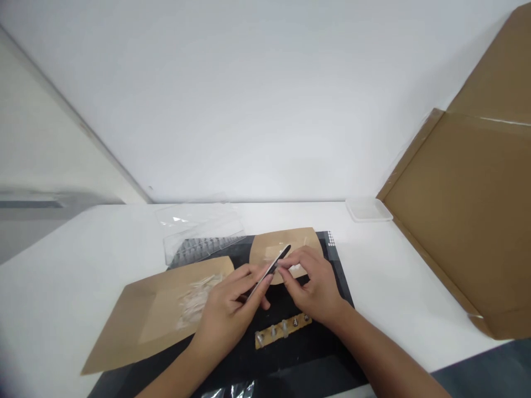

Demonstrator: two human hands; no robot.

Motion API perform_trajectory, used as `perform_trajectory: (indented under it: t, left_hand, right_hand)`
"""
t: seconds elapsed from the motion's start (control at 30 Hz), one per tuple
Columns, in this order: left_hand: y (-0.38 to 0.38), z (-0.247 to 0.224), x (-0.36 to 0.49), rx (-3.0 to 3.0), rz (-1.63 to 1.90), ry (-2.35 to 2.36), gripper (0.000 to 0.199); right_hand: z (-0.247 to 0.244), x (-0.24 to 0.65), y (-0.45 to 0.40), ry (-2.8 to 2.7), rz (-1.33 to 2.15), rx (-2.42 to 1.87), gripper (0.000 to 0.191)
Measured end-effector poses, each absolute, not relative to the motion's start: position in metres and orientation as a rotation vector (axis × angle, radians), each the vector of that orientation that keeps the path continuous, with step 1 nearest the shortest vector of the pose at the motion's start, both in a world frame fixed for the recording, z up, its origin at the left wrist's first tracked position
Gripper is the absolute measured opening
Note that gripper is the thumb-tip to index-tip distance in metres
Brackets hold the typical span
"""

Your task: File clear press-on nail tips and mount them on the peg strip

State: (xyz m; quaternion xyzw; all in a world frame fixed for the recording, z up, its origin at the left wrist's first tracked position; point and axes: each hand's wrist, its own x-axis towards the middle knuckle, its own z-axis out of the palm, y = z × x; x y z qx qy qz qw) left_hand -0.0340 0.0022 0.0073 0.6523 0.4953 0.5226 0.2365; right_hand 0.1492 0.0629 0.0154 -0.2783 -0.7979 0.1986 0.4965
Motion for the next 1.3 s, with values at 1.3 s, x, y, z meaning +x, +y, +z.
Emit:
perform_trajectory:
  t: [1.3]
  left_hand:
    - [-0.008, 0.015, -0.028, 1.825, 1.356, 1.47, 0.057]
  right_hand:
    - [0.011, 0.141, 0.072, -2.102, 0.118, -0.746, 0.019]
